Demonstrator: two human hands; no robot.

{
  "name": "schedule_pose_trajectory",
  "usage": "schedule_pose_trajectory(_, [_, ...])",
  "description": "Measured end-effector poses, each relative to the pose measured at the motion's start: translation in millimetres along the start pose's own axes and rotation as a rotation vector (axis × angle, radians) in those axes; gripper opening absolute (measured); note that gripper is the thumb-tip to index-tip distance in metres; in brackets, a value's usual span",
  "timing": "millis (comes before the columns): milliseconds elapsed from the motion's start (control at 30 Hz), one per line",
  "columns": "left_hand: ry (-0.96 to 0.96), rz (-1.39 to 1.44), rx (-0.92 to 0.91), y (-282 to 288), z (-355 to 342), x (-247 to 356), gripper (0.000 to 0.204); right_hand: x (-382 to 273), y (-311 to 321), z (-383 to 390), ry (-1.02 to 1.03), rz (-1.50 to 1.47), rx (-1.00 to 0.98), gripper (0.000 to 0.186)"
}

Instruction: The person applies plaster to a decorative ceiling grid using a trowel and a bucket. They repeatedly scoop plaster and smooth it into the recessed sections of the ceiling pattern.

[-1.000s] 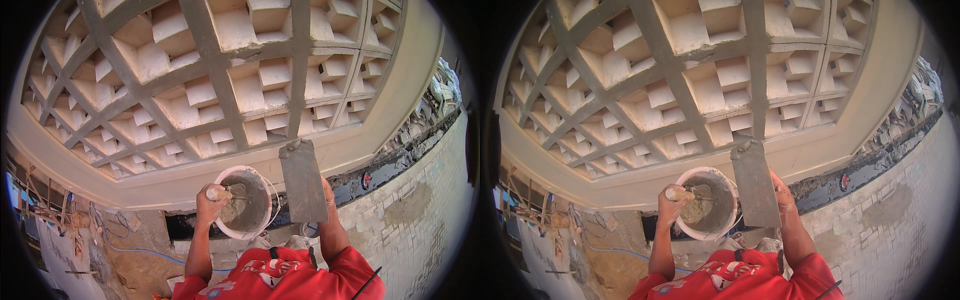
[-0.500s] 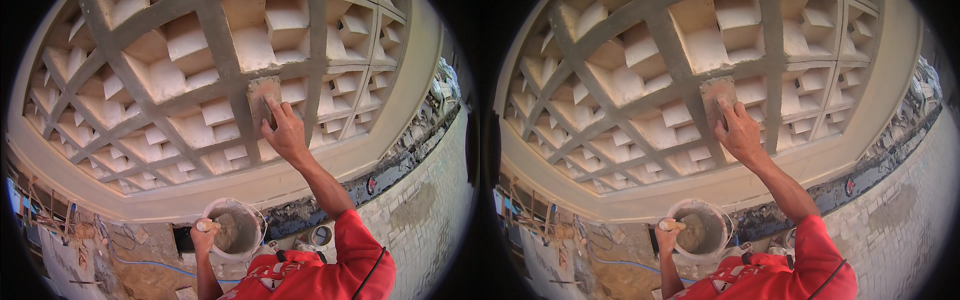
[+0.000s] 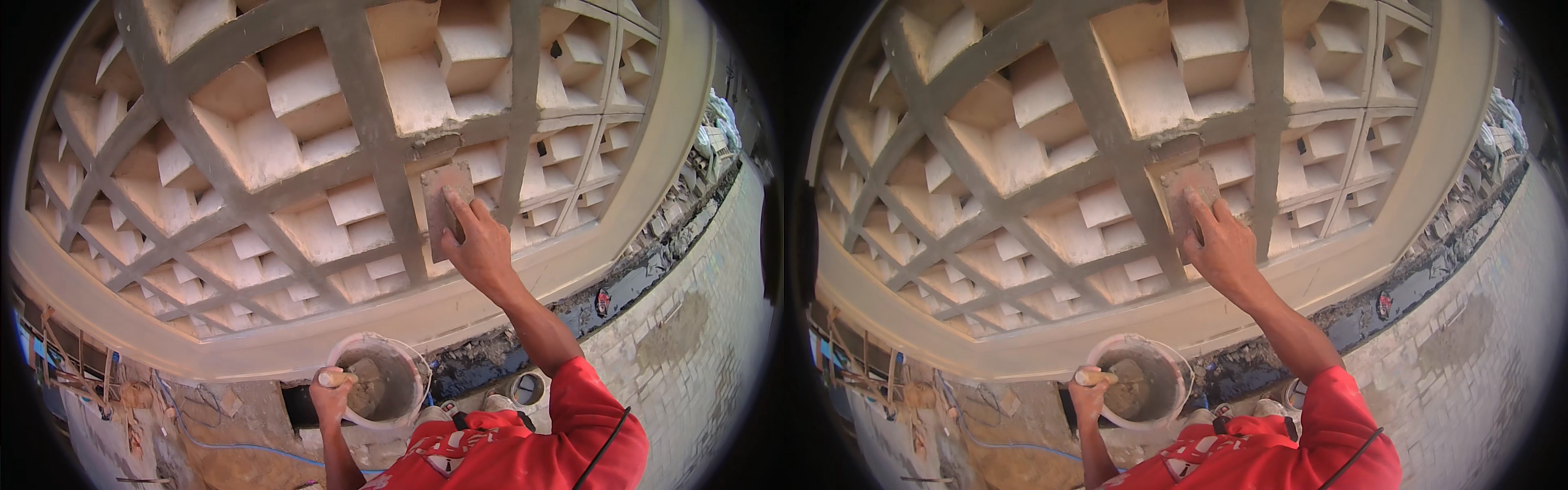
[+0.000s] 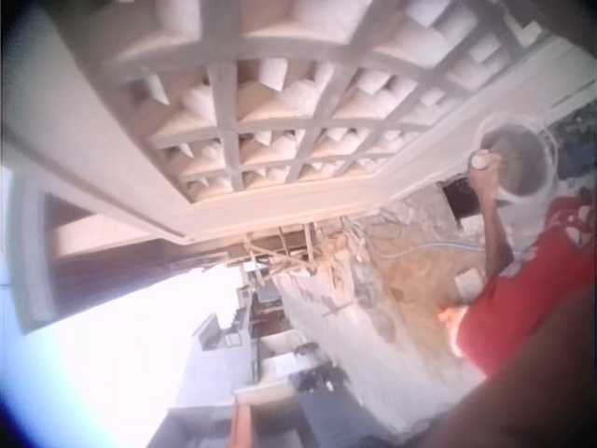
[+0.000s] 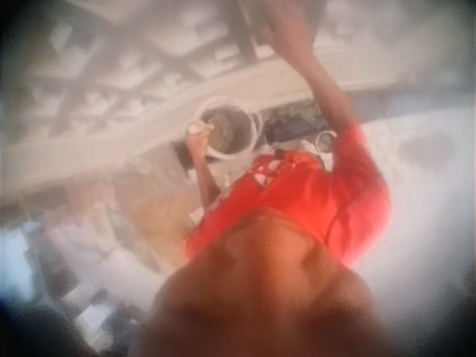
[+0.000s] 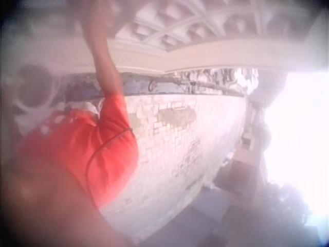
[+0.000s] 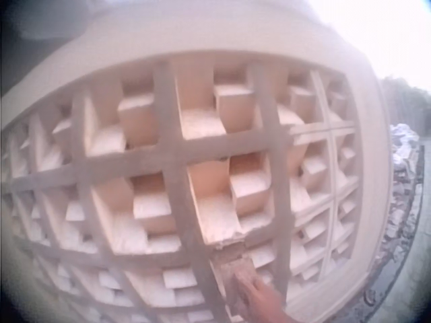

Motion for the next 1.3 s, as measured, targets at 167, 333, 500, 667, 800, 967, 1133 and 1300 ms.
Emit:
schedule_pose_trajectory(167, [-0.02,0.033,-0.021,-1.0,-9.7,-0.6,0.026,5.0,33.8,-4.9,-0.058,-0.194,0.27,0.06])
schedule_pose_trajectory(333, [-0.004,0.053,-0.055,3.4,-12.5,0.4,0.027,-2.7,28.1,-27.1,-0.313,-0.584,0.351,0.06])
schedule_pose_trajectory(500, [-0.003,0.015,-0.033,20.5,-11.4,-1.9,0.027,-51.6,1.7,-32.6,-0.268,-0.58,0.363,0.059])
schedule_pose_trajectory(667, [0.001,-0.001,-0.007,35.4,-7.7,-5.0,0.028,-86.5,-22.4,-22.0,-0.202,-0.509,0.197,0.056])
schedule_pose_trajectory(800, [-0.017,0.02,0.065,48.4,-3.5,-15.9,0.03,-55.6,-8.6,1.6,-0.153,-0.497,0.215,0.059])
schedule_pose_trajectory(967, [0.03,0.014,0.062,53.5,-3.8,-28.3,0.03,-8.2,18.7,-21.5,-0.254,-0.443,0.421,0.059])
schedule_pose_trajectory(1133, [-0.001,-0.034,0.015,45.8,-12.5,-32.8,0.029,-37.0,-3.5,-33.6,-0.225,-0.413,0.348,0.058])
schedule_pose_trajectory(1300, [0.0,-0.051,0.01,38.2,-8.6,-19.1,0.029,-58.8,-13.2,-2.2,-0.12,-0.482,0.162,0.057])
Point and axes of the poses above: each hand's wrist, its own z-axis away from the middle knuckle, its own y-axis out of the back of the hand, x = y × z, the point moved 8 cm from there along -z, towards the middle knuckle, and after that the axes turned 4 degrees about x, right-handed, at the moved point
